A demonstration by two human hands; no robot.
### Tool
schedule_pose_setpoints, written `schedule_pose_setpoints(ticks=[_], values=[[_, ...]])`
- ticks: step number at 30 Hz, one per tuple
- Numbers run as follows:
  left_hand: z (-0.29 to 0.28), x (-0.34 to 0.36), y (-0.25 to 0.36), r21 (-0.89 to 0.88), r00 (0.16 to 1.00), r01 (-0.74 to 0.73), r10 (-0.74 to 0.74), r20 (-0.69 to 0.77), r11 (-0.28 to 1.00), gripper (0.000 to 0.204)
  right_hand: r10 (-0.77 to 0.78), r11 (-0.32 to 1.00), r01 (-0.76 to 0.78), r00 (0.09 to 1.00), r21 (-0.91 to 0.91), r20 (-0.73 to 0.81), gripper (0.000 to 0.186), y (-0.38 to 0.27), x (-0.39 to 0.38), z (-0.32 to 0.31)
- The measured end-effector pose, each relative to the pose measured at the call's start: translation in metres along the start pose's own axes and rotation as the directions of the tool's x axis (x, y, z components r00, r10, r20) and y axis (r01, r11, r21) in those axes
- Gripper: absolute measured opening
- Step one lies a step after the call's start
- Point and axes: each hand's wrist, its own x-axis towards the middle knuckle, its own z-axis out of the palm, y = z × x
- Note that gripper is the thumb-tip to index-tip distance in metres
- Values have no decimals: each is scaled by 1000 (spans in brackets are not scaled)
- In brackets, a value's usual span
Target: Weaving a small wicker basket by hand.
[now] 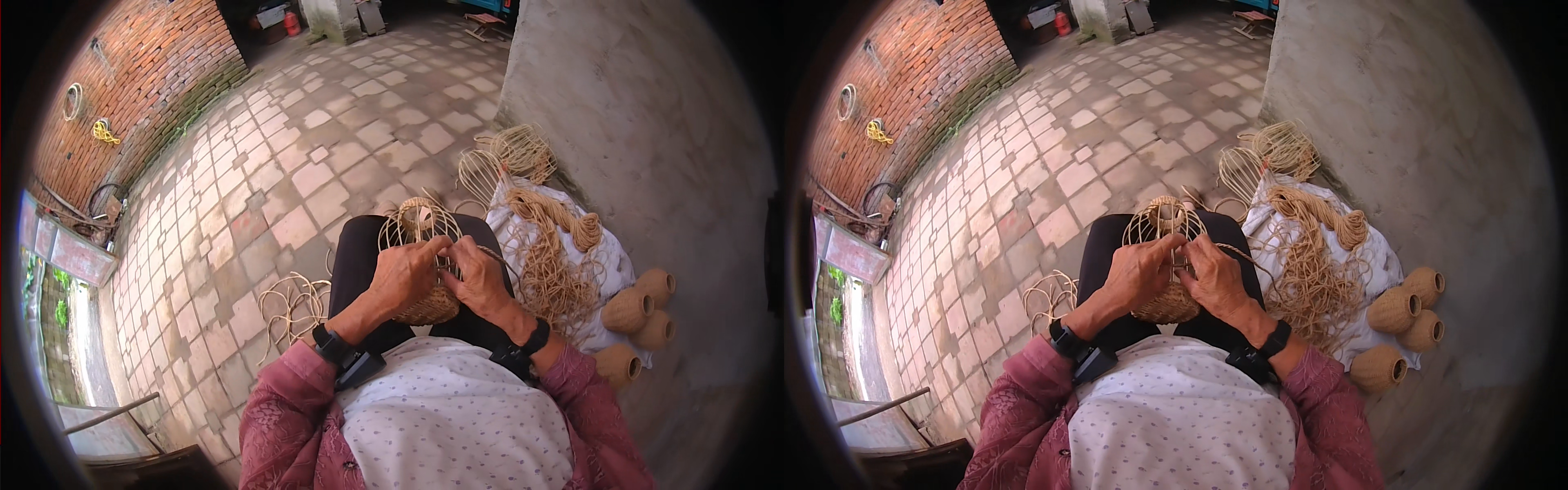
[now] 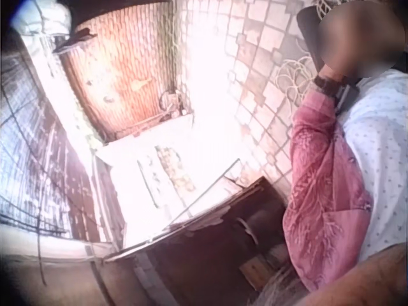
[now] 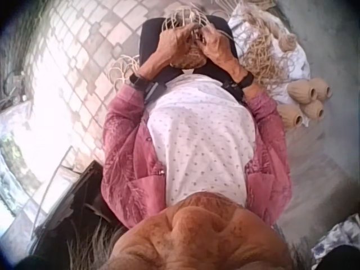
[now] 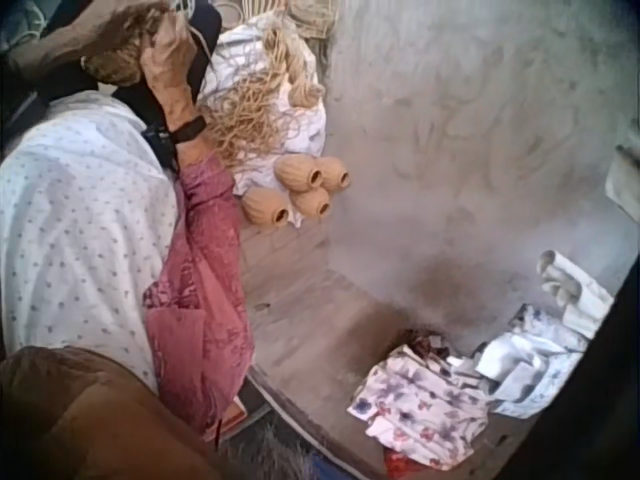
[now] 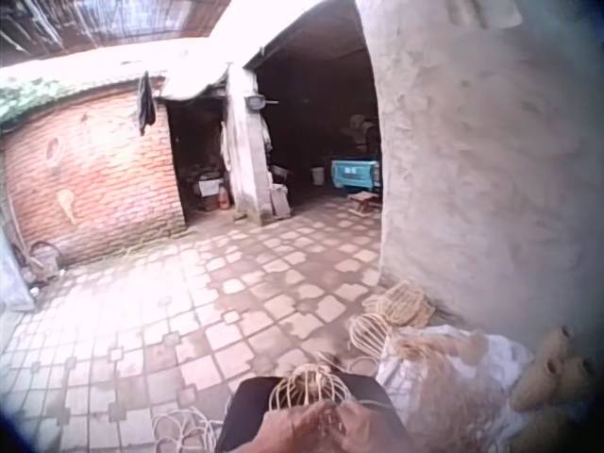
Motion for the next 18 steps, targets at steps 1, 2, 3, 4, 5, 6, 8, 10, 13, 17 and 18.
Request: schedule_pose_setpoints(ticks=[1, 2, 3, 4, 5, 6, 8, 10, 13, 17, 18], values=[[-3, -1, 1, -1, 1000, 2, -2, -1, 1000, 38, 10, 1000, -10, 1000, -7, -9, 27, -3, 0, -3], [-7, -2, 2, 20, 997, -33, 35, -64, 999, 34, 9, 1000, -9, 1000, -7, -6, 27, -3, 0, -7], [-11, -5, 1, 44, 989, -66, 71, -127, 997, 30, 17, 1000, -16, 999, -18, 45, 31, -1, 0, -13], [-17, -2, -1, -10, 972, -68, 64, -226, 998, 31, 25, 999, -22, 995, -29, 95, 35, 0, 0, -17], [-29, -3, 0, -37, 974, 33, -40, -224, 999, 33, 24, 999, -21, 995, -29, 96, 35, -1, 1, -19], [-35, -7, -2, -73, 976, 44, -59, -212, 996, 33, -75, 995, 78, 996, -66, 50, 36, -2, 2, -19], [-40, -14, -5, -102, 975, 63, -83, -208, 993, 33, -187, 977, 187, 982, -100, 11, 36, -13, 13, -20], [-40, -19, -2, -295, 983, 93, -135, -125, 951, 34, 68, 910, -133, 983, 393, 173, 31, -32, 22, -18], [-36, -27, -3, -441, 973, 164, -218, -74, 882, 34, 72, 816, -215, 959, 536, 275, 17, -24, 19, 4], [-24, -41, -17, -454, 947, 259, -316, -53, 853, 33, 150, 791, -299, 941, 534, 304, 10, -11, 10, 6], [-15, -44, -26, -459, 951, 250, -305, -49, 853, 32, 168, 751, -333, 931, 571, 323, 10, -6, 7, 6]])
